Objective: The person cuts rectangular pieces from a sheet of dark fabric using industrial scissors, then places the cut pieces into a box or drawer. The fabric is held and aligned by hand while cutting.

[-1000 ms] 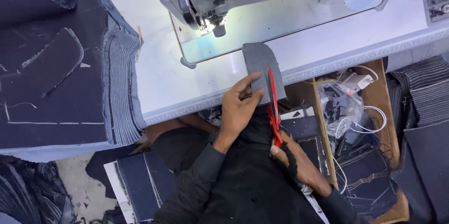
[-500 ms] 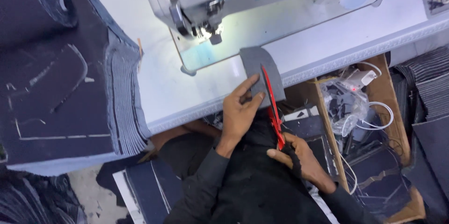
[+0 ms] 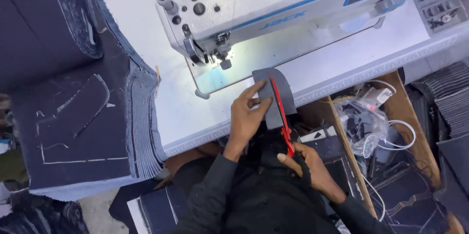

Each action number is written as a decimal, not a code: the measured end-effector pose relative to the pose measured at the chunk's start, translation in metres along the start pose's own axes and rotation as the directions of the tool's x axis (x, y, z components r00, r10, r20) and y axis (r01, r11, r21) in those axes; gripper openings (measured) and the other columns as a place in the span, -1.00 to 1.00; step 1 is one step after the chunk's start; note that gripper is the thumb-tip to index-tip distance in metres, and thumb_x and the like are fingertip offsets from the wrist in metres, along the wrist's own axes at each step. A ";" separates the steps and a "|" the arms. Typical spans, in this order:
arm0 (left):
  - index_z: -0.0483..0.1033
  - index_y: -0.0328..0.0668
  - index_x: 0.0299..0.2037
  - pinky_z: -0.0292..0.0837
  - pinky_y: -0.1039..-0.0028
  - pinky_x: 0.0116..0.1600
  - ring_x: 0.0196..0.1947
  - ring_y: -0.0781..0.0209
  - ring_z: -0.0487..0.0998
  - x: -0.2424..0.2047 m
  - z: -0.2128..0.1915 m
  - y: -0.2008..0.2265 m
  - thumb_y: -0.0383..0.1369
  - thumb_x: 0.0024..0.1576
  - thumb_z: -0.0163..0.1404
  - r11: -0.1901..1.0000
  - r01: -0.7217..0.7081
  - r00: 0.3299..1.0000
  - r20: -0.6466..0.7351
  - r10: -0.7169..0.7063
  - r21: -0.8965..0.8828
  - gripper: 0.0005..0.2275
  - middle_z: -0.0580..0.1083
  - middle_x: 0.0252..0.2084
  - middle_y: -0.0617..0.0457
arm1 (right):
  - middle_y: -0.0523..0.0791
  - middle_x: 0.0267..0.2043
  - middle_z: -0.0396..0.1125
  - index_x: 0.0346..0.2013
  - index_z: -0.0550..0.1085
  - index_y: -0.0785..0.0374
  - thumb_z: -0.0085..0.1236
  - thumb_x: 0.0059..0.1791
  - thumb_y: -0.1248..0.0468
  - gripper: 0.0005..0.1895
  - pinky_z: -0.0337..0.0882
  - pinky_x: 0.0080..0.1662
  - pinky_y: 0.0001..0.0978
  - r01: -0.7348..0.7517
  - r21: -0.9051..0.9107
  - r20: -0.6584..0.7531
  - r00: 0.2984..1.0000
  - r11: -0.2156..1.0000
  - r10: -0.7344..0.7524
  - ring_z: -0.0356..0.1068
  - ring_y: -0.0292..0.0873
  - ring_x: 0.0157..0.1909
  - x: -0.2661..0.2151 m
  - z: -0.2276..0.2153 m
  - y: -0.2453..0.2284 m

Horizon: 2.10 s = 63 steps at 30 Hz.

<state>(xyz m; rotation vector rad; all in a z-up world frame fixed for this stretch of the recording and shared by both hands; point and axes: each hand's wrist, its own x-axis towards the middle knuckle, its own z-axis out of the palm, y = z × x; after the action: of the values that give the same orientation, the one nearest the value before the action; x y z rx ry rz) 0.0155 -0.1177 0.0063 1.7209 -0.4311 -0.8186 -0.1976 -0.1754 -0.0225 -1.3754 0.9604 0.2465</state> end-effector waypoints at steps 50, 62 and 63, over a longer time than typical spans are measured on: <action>0.37 -0.31 0.14 0.51 0.55 -0.30 -0.41 0.38 0.56 0.085 0.035 0.041 -0.38 0.06 0.18 0.994 0.033 0.796 0.599 -0.088 0.103 -0.55 0.56 -0.25 -0.04 | -0.16 -0.54 0.23 -0.39 0.35 0.28 -0.02 0.06 -0.07 -0.56 0.35 -0.37 -0.36 0.061 0.090 0.054 0.996 0.994 -0.066 0.29 -0.27 -0.49 -0.011 -0.100 0.019; 0.63 -0.24 0.06 0.23 0.65 -0.52 -0.61 0.53 0.33 0.106 0.054 0.040 -0.24 0.18 0.07 0.977 0.036 0.831 0.538 -0.145 0.208 -0.68 0.57 -0.41 0.16 | -0.18 -0.52 0.21 -0.42 0.37 0.21 -0.03 0.04 -0.12 -0.55 0.36 -0.37 -0.37 0.133 -0.128 -0.002 0.991 0.983 -0.135 0.30 -0.28 -0.48 0.011 -0.122 0.014; 0.62 -0.24 0.05 0.23 0.65 -0.52 -0.60 0.55 0.35 0.107 0.055 0.039 -0.24 0.18 0.08 0.977 0.026 0.836 0.532 -0.137 0.211 -0.68 0.58 -0.40 0.15 | -0.17 -0.52 0.19 -0.43 0.37 0.22 -0.03 0.05 -0.13 -0.52 0.34 -0.36 -0.34 0.123 -0.178 -0.013 0.992 0.976 -0.128 0.27 -0.26 -0.46 0.013 -0.123 0.009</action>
<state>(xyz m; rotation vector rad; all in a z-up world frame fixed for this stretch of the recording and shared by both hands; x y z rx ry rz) 0.0548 -0.2380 0.0035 1.6729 -0.8511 -1.3791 -0.2480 -0.2887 -0.0254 -1.5996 0.8842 0.2238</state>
